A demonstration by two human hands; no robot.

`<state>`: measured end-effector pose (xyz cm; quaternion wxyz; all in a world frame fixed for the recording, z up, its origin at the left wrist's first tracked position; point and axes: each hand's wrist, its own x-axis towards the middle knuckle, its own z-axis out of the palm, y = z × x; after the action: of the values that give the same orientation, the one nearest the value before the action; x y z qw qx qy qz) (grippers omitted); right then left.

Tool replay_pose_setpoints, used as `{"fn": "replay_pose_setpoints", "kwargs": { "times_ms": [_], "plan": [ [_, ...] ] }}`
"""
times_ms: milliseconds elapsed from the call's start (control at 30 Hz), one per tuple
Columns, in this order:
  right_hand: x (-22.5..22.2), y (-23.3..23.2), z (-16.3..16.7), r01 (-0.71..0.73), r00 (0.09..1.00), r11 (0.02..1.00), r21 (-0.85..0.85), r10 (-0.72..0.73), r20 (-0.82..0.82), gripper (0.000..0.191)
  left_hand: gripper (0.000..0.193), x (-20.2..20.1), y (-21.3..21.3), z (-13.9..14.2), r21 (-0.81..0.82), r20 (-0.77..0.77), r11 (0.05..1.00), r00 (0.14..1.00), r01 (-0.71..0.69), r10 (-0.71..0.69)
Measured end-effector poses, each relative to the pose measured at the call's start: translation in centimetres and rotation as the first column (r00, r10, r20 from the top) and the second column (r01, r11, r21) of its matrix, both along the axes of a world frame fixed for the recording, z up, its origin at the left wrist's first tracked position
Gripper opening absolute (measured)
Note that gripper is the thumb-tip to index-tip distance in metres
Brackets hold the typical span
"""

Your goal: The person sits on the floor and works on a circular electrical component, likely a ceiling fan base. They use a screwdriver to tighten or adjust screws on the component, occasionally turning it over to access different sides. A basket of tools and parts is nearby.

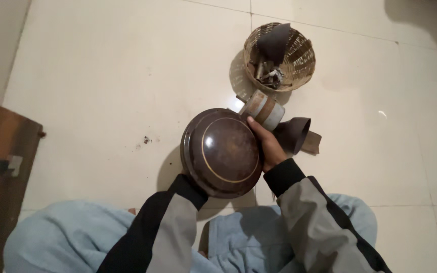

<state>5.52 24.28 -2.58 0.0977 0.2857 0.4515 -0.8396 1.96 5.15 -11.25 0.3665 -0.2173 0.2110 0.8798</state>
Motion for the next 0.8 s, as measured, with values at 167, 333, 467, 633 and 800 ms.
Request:
{"fn": "replay_pose_setpoints", "kwargs": {
  "times_ms": [167,333,467,633,800],
  "plan": [
    [0.2,-0.8,-0.8,0.079,0.996,0.997,-0.008,-0.08,-0.026,0.043,0.054,-0.9,-2.4,-0.5,-0.251,-0.041,0.96,0.992,-0.122,0.115],
    [0.1,-0.8,-0.4,0.134,0.991,0.987,0.083,-0.134,-0.009,0.041,0.053,-2.3,-3.3,-0.1,-0.455,-0.158,0.868,0.977,-0.198,0.14],
    [0.1,-1.8,-0.4,0.164,0.986,0.953,0.253,-0.157,-0.051,0.042,0.053,-2.6,-3.8,0.6,-0.629,-0.364,0.693,0.921,-0.352,0.138],
    [-0.7,-3.0,-0.1,0.244,0.965,0.938,0.247,-0.208,-0.161,0.047,0.055,-2.4,-3.9,3.2,-0.478,-0.518,0.791,0.85,-0.382,0.098],
    [0.6,-3.1,1.8,0.233,0.949,0.97,0.071,-0.21,-0.236,0.053,0.052,-1.8,-3.0,5.3,-0.329,-0.501,0.876,0.851,-0.352,0.154]
  ]
}}
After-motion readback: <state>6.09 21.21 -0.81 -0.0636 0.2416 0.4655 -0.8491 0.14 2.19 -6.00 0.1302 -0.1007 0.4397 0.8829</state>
